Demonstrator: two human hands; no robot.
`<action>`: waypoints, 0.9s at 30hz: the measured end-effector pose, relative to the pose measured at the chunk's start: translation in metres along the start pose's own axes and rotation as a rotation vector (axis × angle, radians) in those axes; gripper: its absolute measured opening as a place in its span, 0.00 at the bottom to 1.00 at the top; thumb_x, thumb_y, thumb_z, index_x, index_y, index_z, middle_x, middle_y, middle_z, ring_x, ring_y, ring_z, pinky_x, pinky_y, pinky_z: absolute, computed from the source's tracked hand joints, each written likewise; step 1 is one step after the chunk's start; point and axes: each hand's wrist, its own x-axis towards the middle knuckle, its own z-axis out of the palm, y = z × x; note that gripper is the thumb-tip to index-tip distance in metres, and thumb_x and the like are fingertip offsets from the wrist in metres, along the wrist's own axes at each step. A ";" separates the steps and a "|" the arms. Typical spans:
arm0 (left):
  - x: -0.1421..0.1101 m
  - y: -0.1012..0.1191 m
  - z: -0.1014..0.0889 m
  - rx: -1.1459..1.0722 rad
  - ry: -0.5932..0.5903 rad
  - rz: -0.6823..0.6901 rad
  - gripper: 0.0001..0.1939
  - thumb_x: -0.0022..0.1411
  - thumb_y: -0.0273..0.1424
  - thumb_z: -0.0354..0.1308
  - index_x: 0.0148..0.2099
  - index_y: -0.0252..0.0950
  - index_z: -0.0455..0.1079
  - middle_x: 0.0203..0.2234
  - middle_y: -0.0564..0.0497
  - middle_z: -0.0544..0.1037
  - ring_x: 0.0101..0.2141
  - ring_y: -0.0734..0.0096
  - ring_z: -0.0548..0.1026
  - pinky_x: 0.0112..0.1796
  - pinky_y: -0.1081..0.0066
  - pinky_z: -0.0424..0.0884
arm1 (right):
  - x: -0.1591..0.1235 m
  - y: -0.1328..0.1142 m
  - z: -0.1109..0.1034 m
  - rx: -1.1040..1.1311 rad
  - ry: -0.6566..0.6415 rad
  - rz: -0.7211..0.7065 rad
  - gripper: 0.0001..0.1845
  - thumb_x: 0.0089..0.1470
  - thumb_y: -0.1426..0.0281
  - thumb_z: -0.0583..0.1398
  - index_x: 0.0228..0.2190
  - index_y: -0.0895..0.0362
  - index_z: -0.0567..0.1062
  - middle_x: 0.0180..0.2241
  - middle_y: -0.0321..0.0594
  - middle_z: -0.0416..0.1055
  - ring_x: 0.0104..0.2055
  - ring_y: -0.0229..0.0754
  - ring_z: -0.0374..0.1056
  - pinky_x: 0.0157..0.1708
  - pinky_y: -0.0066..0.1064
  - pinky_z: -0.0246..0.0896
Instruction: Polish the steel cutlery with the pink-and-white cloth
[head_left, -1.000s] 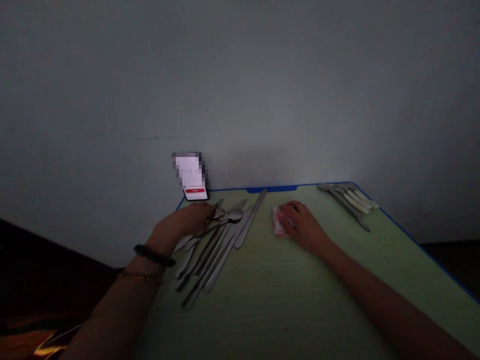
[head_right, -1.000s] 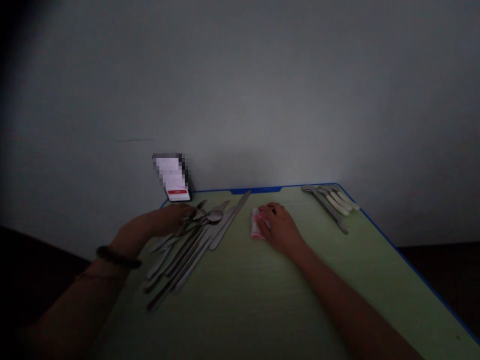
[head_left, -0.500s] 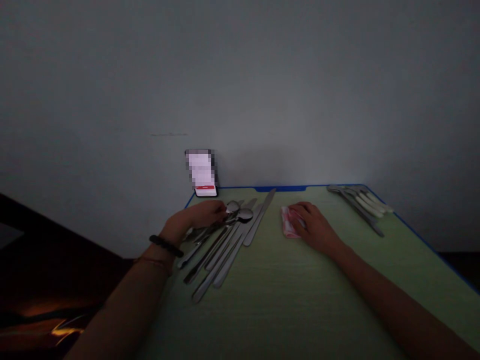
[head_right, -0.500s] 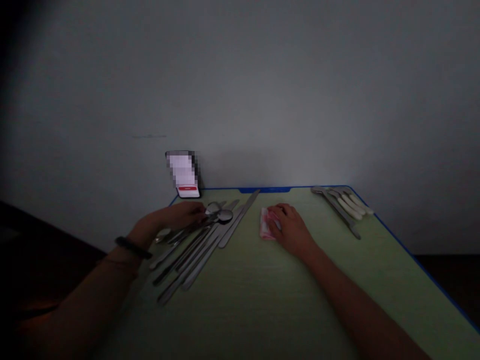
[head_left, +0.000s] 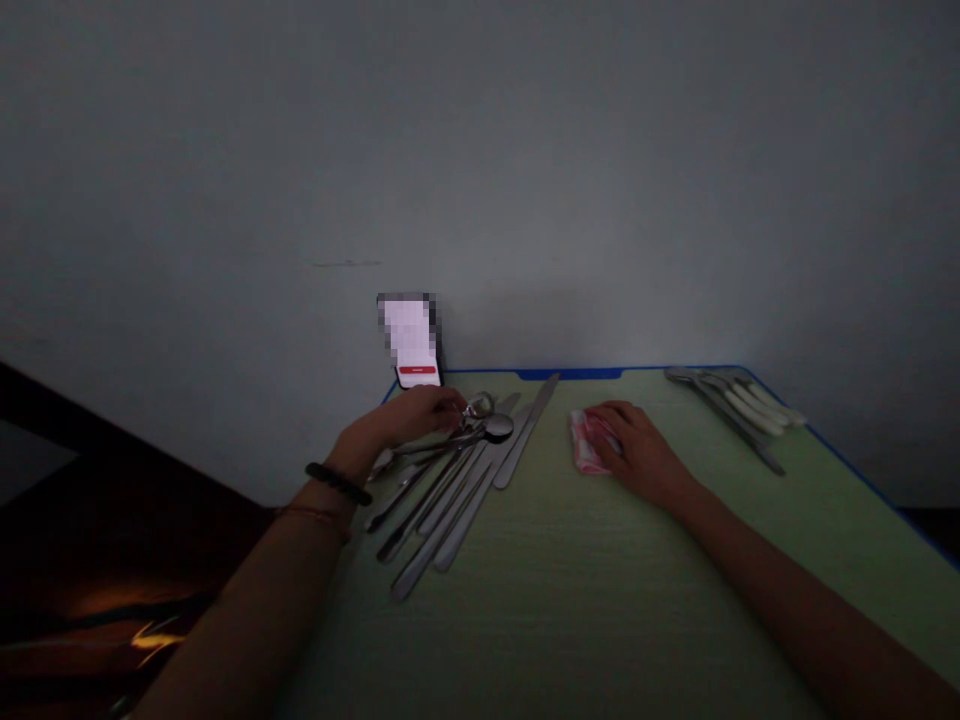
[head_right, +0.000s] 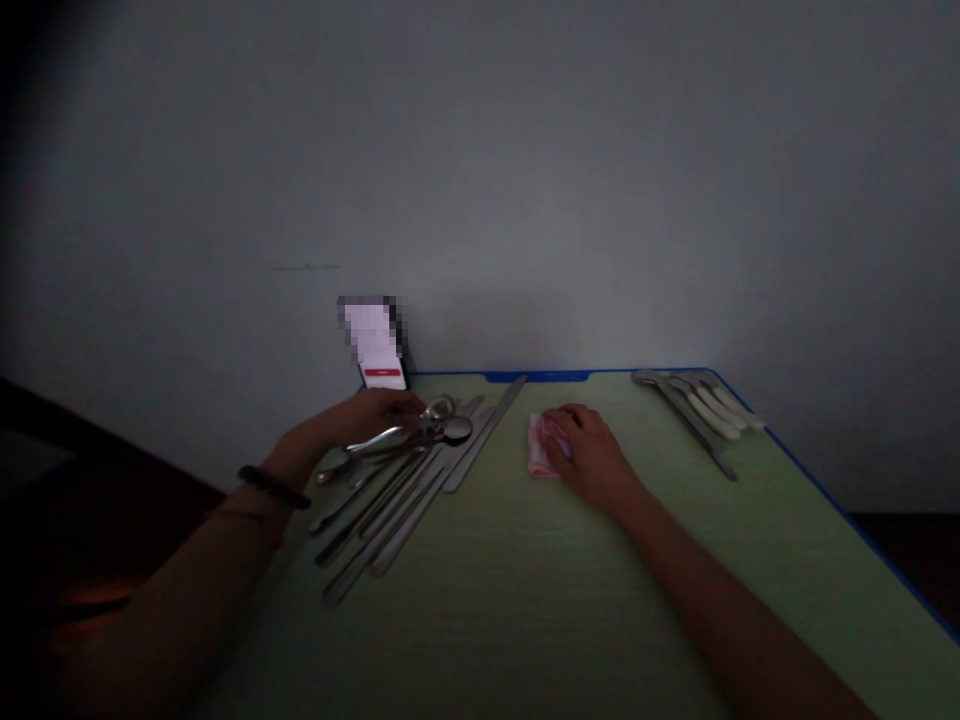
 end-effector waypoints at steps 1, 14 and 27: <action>0.001 0.000 0.002 -0.015 0.012 0.001 0.14 0.58 0.35 0.51 0.44 0.36 0.69 0.34 0.48 0.78 0.33 0.68 0.74 0.33 0.72 0.66 | 0.000 0.000 0.000 0.001 0.001 -0.001 0.20 0.58 0.63 0.51 0.50 0.55 0.66 0.47 0.49 0.65 0.50 0.48 0.61 0.50 0.44 0.59; 0.006 0.029 0.022 -0.114 0.021 0.069 0.18 0.62 0.41 0.49 0.51 0.40 0.64 0.37 0.49 0.76 0.34 0.68 0.74 0.34 0.71 0.66 | 0.000 -0.004 -0.003 0.010 -0.010 0.010 0.19 0.58 0.63 0.51 0.50 0.55 0.66 0.47 0.48 0.65 0.50 0.48 0.60 0.51 0.43 0.58; 0.009 0.046 0.025 -0.213 0.067 0.056 0.18 0.64 0.39 0.46 0.51 0.36 0.67 0.35 0.48 0.76 0.32 0.69 0.72 0.33 0.72 0.66 | 0.000 0.000 -0.001 0.013 0.009 -0.018 0.19 0.58 0.63 0.51 0.50 0.53 0.66 0.47 0.49 0.66 0.49 0.49 0.61 0.49 0.45 0.60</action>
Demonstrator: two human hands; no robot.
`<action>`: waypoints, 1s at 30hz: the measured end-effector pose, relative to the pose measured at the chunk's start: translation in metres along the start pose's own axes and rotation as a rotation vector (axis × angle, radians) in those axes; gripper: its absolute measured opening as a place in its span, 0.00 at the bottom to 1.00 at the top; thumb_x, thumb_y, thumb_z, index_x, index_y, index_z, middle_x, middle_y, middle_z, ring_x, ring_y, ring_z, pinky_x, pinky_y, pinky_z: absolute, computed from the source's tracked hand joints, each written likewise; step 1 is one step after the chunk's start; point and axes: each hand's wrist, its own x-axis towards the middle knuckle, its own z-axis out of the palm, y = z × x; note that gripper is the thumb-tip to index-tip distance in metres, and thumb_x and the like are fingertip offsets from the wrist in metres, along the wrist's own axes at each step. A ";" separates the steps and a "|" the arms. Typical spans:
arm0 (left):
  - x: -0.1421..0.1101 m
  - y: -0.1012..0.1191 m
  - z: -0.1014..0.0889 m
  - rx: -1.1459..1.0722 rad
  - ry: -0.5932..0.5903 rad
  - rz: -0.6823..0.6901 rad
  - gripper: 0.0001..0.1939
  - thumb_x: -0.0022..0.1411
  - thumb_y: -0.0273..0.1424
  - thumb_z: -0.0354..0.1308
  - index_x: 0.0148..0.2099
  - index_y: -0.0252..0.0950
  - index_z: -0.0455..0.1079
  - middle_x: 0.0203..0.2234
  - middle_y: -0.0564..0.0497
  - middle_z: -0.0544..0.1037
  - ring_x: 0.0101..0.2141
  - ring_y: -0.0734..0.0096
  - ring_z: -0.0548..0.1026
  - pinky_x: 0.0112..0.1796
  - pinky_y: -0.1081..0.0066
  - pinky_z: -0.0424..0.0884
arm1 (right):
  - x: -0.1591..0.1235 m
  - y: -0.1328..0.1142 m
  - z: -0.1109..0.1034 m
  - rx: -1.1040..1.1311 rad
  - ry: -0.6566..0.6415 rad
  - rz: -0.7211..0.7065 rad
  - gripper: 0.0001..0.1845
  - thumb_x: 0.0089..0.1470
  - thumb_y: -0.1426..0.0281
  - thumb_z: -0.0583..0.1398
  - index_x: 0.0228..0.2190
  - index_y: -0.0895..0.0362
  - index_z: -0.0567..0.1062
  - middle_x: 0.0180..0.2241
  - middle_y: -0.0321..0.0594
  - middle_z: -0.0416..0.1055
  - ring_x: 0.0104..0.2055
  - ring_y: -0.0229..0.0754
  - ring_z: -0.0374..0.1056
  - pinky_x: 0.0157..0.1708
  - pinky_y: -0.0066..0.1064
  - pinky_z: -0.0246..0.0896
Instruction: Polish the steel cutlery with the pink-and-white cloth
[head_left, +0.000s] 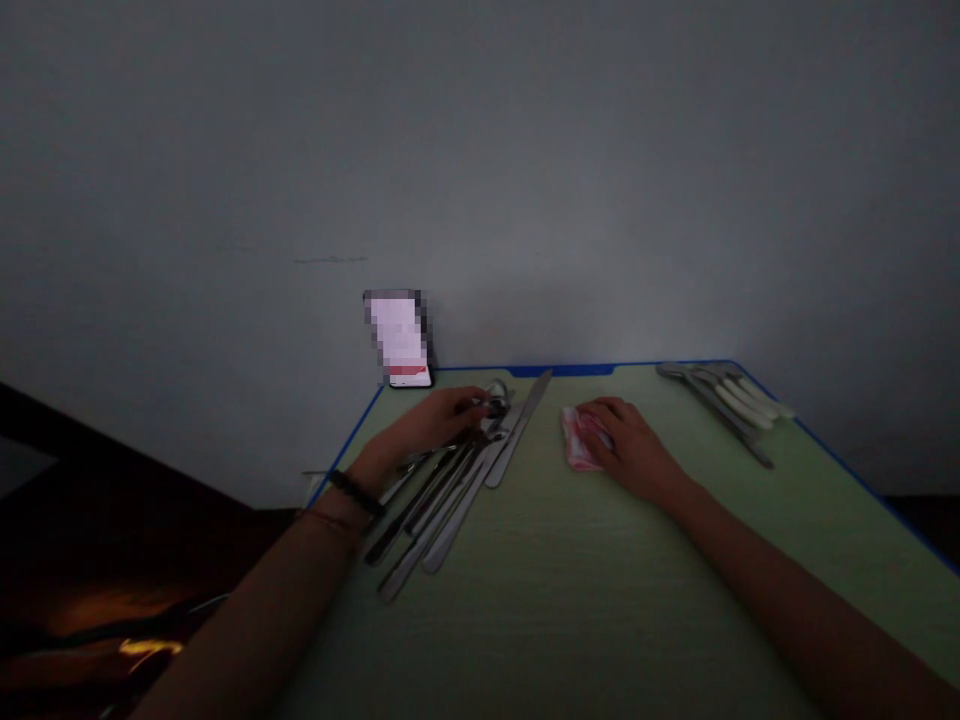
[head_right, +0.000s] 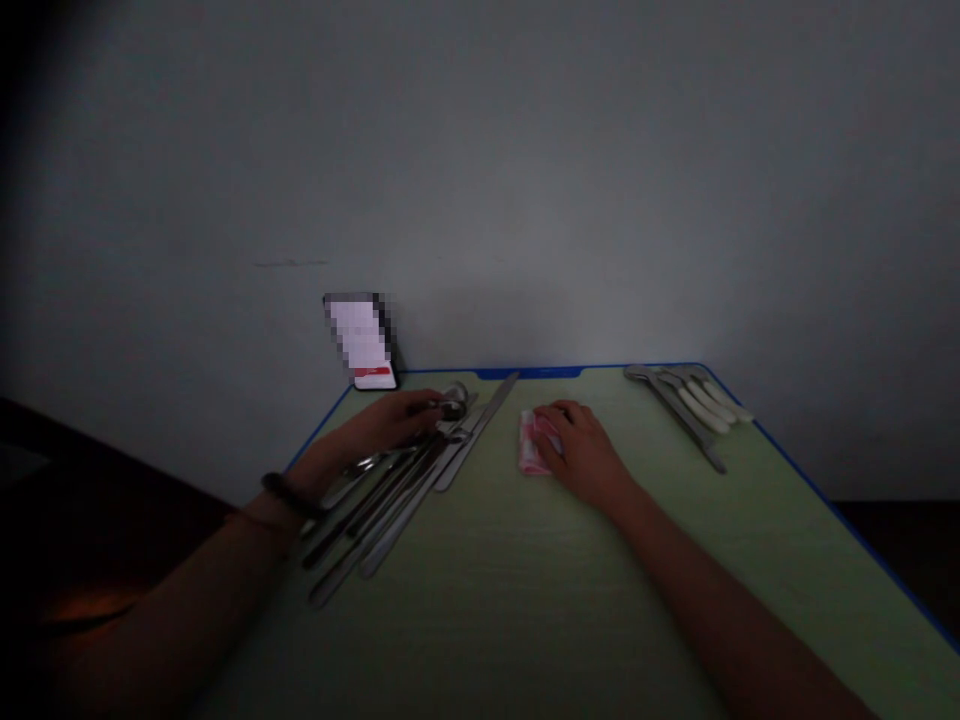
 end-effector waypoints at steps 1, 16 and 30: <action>0.000 0.001 -0.001 -0.030 0.009 -0.027 0.18 0.64 0.39 0.46 0.51 0.36 0.66 0.32 0.49 0.76 0.28 0.71 0.71 0.29 0.73 0.65 | 0.000 0.000 0.000 0.000 0.001 -0.003 0.20 0.58 0.63 0.51 0.50 0.53 0.66 0.47 0.49 0.65 0.49 0.49 0.61 0.49 0.46 0.60; 0.003 0.004 -0.005 -0.327 0.081 -0.169 0.22 0.64 0.48 0.44 0.47 0.37 0.67 0.23 0.52 0.69 0.18 0.79 0.61 0.17 0.77 0.54 | 0.000 0.000 -0.001 -0.006 -0.007 -0.001 0.19 0.58 0.64 0.51 0.50 0.54 0.66 0.46 0.49 0.65 0.49 0.49 0.61 0.49 0.46 0.59; -0.009 0.037 -0.035 0.227 0.306 0.098 0.20 0.67 0.38 0.44 0.58 0.40 0.63 0.37 0.50 0.76 0.34 0.71 0.71 0.37 0.72 0.65 | -0.001 0.001 0.001 -0.001 0.000 0.005 0.19 0.58 0.63 0.51 0.50 0.54 0.66 0.47 0.49 0.66 0.49 0.49 0.62 0.49 0.45 0.60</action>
